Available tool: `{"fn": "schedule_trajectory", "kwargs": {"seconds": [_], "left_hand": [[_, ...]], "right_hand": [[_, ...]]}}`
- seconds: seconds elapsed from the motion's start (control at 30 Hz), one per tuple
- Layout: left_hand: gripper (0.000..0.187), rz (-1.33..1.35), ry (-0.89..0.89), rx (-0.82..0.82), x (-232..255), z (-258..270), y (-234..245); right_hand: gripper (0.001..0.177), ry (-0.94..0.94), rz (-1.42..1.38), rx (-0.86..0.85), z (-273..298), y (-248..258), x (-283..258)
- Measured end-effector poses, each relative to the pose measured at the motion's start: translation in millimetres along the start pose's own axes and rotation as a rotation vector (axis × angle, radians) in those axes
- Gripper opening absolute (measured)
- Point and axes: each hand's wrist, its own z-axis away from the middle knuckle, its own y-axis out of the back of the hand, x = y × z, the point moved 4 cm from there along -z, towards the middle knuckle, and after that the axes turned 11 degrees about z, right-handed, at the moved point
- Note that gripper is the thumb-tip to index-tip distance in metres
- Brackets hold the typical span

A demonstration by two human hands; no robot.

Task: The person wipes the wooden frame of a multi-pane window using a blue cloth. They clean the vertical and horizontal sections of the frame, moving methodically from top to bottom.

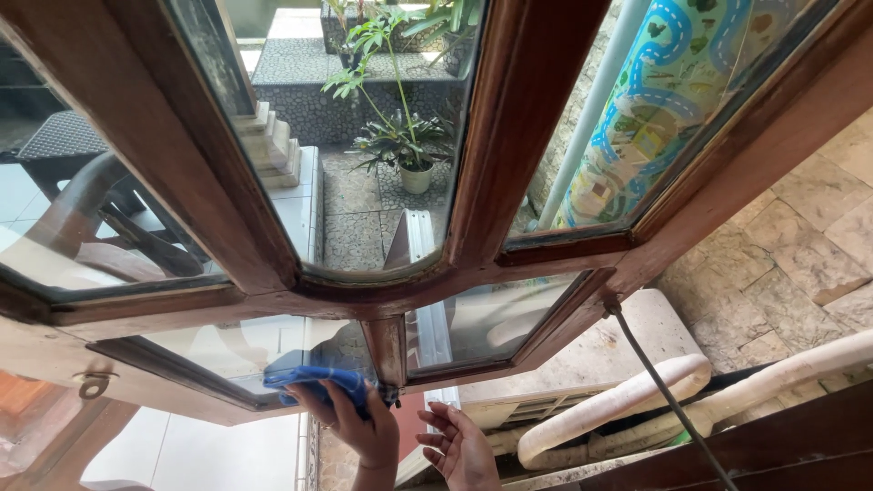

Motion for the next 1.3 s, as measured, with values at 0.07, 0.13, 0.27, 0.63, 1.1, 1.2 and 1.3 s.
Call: {"fn": "schedule_trajectory", "kwargs": {"seconds": [0.07, 0.13, 0.27, 0.63, 1.1, 1.2, 1.3], "left_hand": [[0.062, -0.007, -0.011, -0.027, 1, 5, -1], [0.062, -0.013, -0.021, -0.055, 0, 11, -3], [0.055, -0.017, -0.036, -0.084, -9, 18, -4], [0.06, 0.018, -0.054, 0.033, -14, -13, 13], [0.058, -0.029, -0.09, 0.023, 10, -21, 12], [0.059, 0.021, -0.251, 0.028, -15, 19, 9], [0.03, 0.013, -0.242, -0.019, -16, 35, 10]], "right_hand": [[0.034, 0.006, -0.005, 0.002, -2, 0, 1], [0.034, 0.011, -0.011, 0.006, -4, 0, 2], [0.036, 0.017, -0.017, -0.004, -6, 1, 3], [0.034, 0.022, -0.025, 0.001, -3, 3, 0], [0.033, 0.001, -0.009, 0.021, 5, -2, -5], [0.033, 0.002, -0.014, 0.01, -5, 1, -1], [0.036, 0.022, -0.015, -0.021, -16, 4, 4]]}}
